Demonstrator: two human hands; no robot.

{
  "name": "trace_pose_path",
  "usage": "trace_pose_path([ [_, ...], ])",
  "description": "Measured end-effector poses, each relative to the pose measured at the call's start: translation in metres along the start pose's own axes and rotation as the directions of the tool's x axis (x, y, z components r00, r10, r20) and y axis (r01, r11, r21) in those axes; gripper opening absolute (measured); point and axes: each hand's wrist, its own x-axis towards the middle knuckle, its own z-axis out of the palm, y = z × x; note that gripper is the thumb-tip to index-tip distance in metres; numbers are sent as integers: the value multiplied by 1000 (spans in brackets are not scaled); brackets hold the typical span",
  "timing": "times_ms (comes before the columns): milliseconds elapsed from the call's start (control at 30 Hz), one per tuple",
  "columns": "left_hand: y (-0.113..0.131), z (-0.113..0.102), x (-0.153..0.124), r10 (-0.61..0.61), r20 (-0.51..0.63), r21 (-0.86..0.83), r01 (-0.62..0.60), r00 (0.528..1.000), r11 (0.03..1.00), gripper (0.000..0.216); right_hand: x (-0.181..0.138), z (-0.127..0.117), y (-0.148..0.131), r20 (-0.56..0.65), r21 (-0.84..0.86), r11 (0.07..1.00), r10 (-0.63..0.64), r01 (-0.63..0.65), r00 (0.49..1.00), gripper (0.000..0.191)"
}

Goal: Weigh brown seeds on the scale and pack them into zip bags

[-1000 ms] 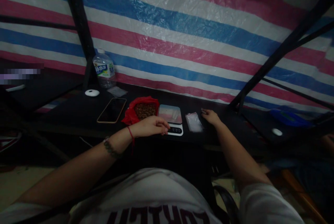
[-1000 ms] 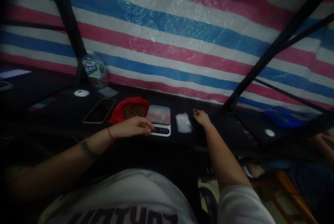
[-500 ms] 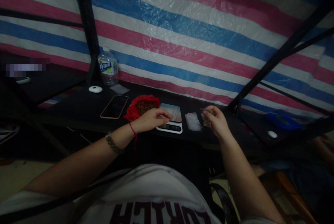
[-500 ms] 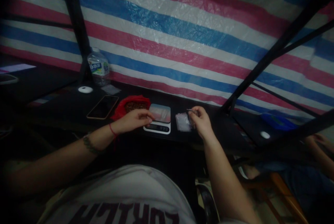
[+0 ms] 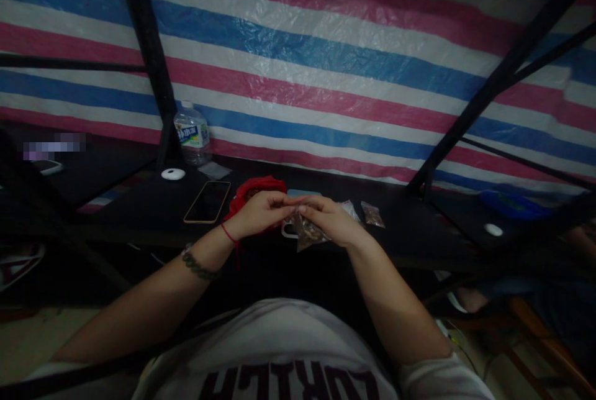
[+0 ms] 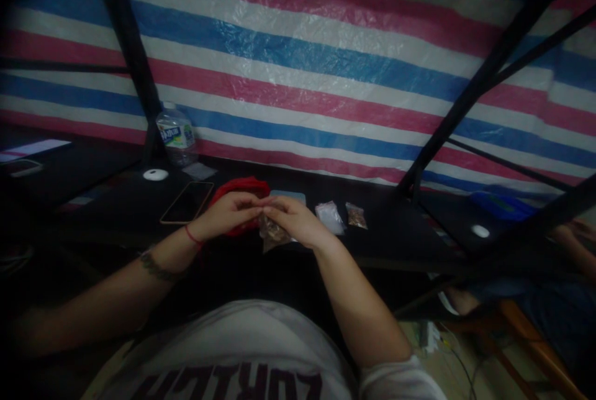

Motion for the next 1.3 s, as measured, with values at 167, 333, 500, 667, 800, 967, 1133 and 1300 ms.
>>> trace_pose_path([
  [167, 7, -3, -5, -90, 134, 25, 87, 987, 996, 36, -9, -6, 11, 32, 65, 997, 45, -47, 998, 44],
  [333, 3, -1, -2, -118, 164, -39, 126, 979, 991, 35, -15, -15, 22, -10, 81, 994, 75, -74, 997, 34],
  [500, -3, 2, -4, -112, 327, -2, 120, 938, 993, 34, -19, -14, 25, 119, 93, 990, 96, -108, 988, 34],
  [667, -3, 2, -2, -135, 289, -72, 162, 948, 984, 37, -14, -12, 27, -152, -100, 994, 25, -41, 988, 31],
  [800, -2, 1, 2, -216, 99, -131, 228, 971, 965, 36, -12, -12, 24, -363, -358, 934, -145, 6, 921, 16],
  [967, -4, 9, 2, -292, 74, -218, 301, 953, 928, 32, -17, -1, 19, -174, -439, 898, -101, 15, 979, 25],
  [1133, -13, 22, 2, -234, 104, -175, 250, 967, 952, 26, -21, 8, 14, -150, -590, 805, -37, -60, 988, 30],
  [1300, -11, 26, 0, -206, 132, -122, 222, 970, 967, 26, -22, 6, 13, -90, -636, 764, 66, -108, 994, 27],
])
